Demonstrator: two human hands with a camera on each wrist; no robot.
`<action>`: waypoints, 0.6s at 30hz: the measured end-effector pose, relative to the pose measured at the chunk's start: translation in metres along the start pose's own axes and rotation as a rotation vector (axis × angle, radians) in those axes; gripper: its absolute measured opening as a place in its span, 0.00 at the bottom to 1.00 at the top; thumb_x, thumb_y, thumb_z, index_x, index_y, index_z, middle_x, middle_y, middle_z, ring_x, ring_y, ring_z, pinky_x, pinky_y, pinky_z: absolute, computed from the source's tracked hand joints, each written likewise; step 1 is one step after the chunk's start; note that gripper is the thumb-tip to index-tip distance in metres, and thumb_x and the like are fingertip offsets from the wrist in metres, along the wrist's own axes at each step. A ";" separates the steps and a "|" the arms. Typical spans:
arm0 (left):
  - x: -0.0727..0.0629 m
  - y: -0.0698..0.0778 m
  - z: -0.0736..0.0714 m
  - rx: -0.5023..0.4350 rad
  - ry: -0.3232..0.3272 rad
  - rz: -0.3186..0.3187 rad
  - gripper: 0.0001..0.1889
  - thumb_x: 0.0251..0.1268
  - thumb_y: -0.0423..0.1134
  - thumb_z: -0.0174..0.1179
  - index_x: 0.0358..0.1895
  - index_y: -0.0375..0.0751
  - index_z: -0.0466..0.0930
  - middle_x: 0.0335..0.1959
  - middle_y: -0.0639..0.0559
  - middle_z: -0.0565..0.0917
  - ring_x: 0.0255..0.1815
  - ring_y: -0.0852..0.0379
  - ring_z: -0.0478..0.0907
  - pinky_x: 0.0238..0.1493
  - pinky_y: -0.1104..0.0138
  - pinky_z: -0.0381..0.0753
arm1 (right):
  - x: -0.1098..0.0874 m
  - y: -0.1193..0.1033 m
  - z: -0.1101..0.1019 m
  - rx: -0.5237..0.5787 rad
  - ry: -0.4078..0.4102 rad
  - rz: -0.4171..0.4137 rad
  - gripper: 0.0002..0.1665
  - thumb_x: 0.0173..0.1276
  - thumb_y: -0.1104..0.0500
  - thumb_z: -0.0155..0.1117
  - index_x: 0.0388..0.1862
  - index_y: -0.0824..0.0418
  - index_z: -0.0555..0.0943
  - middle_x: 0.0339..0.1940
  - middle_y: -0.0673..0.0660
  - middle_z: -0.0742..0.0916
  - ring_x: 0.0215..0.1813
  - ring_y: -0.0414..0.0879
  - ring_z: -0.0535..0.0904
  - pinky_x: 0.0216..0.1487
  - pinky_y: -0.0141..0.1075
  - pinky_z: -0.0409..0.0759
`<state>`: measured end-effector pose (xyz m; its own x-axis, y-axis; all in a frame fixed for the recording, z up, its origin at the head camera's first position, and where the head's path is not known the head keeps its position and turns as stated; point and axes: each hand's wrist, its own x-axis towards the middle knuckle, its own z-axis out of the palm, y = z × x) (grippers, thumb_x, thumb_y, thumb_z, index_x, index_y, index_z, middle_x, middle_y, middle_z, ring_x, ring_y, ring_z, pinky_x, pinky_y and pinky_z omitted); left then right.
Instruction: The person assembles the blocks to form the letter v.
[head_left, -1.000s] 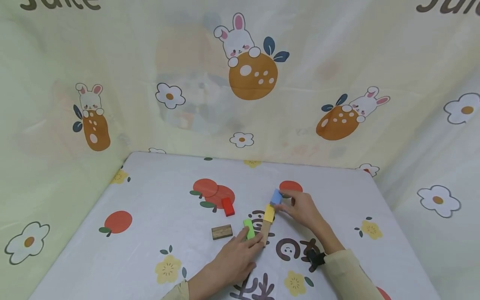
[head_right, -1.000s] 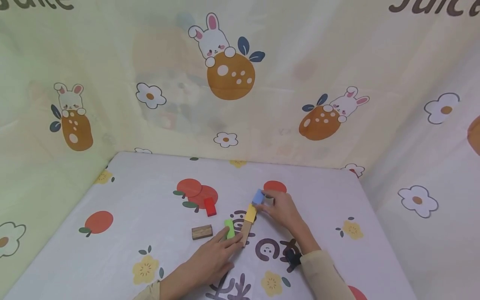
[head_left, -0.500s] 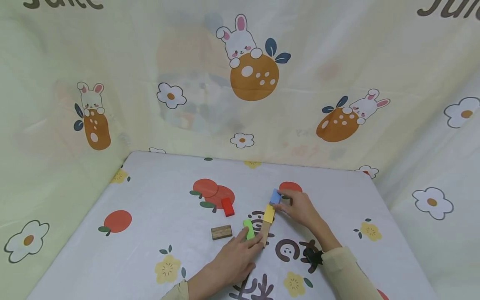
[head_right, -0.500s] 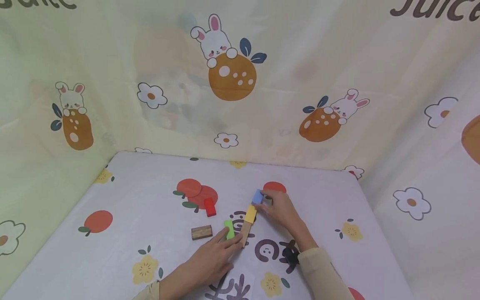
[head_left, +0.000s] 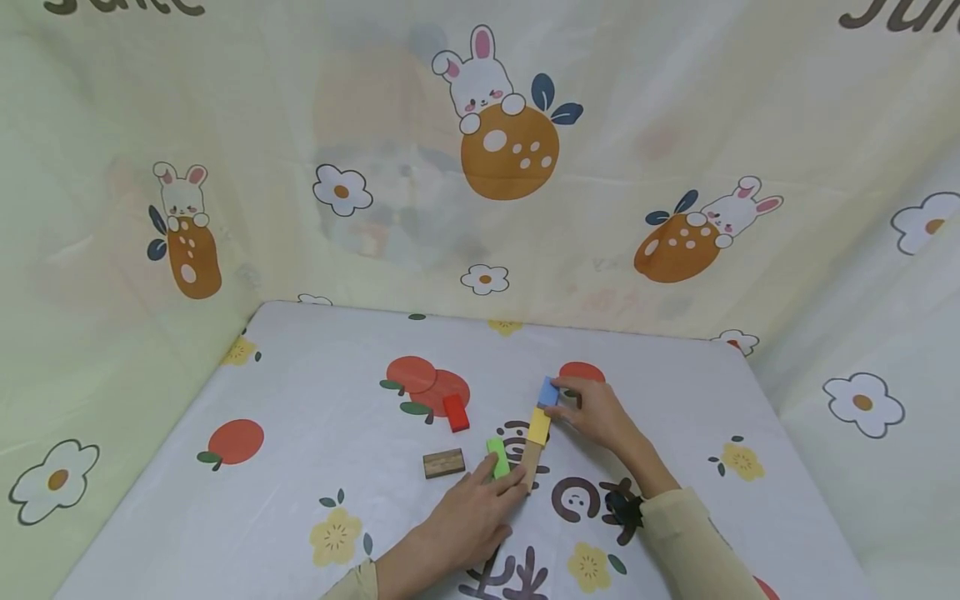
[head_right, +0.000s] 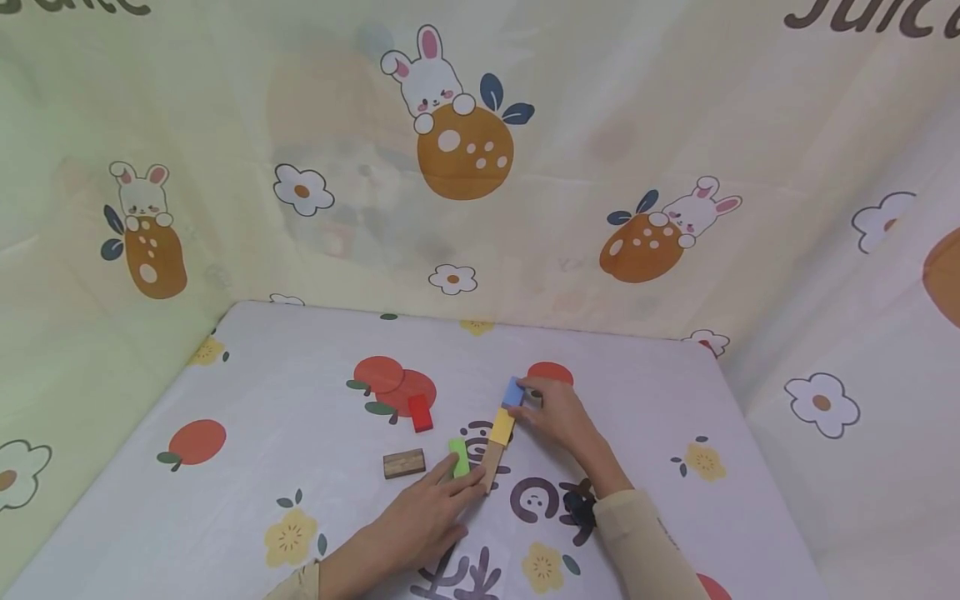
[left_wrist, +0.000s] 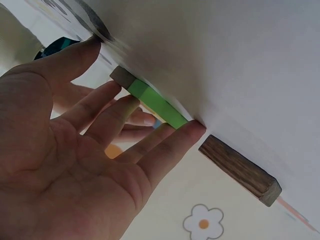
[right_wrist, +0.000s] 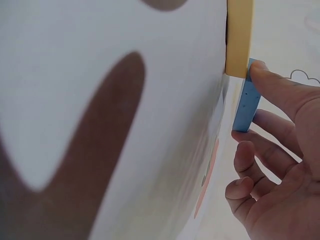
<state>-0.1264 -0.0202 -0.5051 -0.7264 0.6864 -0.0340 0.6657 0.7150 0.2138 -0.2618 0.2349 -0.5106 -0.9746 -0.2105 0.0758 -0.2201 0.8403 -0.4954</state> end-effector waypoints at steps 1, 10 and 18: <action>0.000 0.000 0.000 -0.001 0.000 -0.001 0.33 0.70 0.48 0.71 0.77 0.56 0.73 0.81 0.57 0.72 0.82 0.38 0.69 0.71 0.54 0.82 | 0.000 0.000 0.000 -0.004 -0.003 0.000 0.33 0.63 0.50 0.82 0.66 0.58 0.86 0.54 0.58 0.92 0.37 0.47 0.76 0.36 0.33 0.74; 0.000 0.000 -0.001 0.003 -0.017 -0.010 0.33 0.70 0.49 0.71 0.77 0.57 0.73 0.81 0.58 0.72 0.82 0.39 0.69 0.70 0.54 0.83 | 0.001 -0.002 0.000 0.000 -0.029 0.028 0.31 0.64 0.51 0.81 0.65 0.57 0.86 0.47 0.57 0.91 0.35 0.46 0.73 0.34 0.34 0.72; 0.000 0.002 -0.002 -0.003 -0.038 -0.033 0.34 0.70 0.49 0.71 0.78 0.57 0.72 0.81 0.59 0.71 0.82 0.40 0.68 0.71 0.53 0.82 | 0.000 -0.003 -0.001 0.018 -0.048 0.039 0.31 0.65 0.50 0.80 0.65 0.57 0.86 0.44 0.57 0.89 0.36 0.47 0.73 0.34 0.34 0.71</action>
<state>-0.1259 -0.0190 -0.5025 -0.7408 0.6673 -0.0777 0.6411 0.7367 0.2151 -0.2612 0.2326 -0.5080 -0.9793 -0.2017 0.0148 -0.1806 0.8394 -0.5126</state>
